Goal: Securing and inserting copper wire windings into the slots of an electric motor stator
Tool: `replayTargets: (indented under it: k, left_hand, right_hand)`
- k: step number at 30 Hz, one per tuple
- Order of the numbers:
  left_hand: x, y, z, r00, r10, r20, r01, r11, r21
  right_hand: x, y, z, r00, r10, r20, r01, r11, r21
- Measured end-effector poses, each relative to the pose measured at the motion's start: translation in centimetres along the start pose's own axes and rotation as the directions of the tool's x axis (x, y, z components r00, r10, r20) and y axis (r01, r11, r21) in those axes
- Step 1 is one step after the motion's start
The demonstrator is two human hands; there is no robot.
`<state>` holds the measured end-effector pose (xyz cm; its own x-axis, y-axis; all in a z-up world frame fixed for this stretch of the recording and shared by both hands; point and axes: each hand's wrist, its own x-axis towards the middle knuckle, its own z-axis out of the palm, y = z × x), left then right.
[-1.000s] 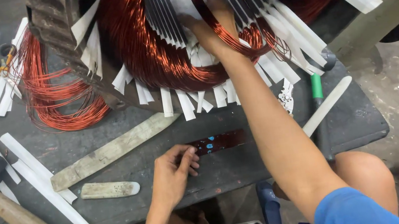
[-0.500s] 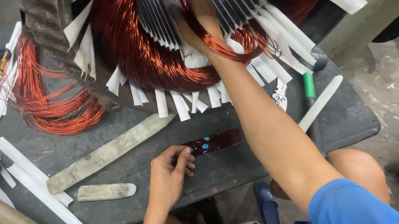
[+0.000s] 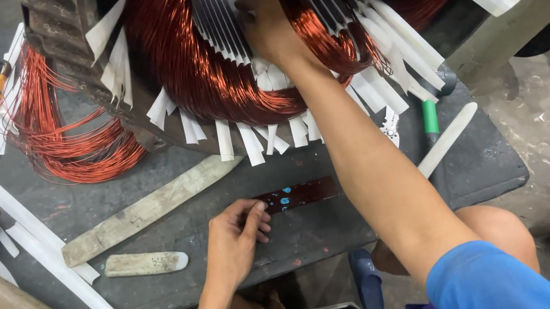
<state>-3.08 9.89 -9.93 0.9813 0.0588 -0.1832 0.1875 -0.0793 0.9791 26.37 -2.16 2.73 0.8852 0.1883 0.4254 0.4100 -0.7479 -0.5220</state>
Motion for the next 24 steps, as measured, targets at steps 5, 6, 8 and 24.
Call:
replayTargets:
  k: [5,6,8,24]
  left_hand:
    - [-0.1,0.2,0.1,1.0,0.013,-0.002,-0.013,1.0,0.025]
    - [0.0,0.1,0.1,1.0,0.017,-0.001,-0.017,1.0,0.026]
    - [0.1,-0.1,0.2,1.0,0.025,-0.007,-0.025,0.999,0.022]
    - [0.1,0.0,0.1,1.0,-0.021,-0.004,0.021,1.0,0.013]
  right_hand:
    - [2.5,2.8,2.4,0.996,-0.083,0.032,0.079,0.991,0.107]
    - [1.9,2.5,1.6,0.996,-0.084,0.028,0.08,0.991,0.106]
    - [0.5,1.7,0.0,0.96,-0.276,-0.047,0.276,0.961,-0.012]
    - [-2.5,2.0,0.6,0.961,-0.23,-0.154,0.252,0.957,0.142]
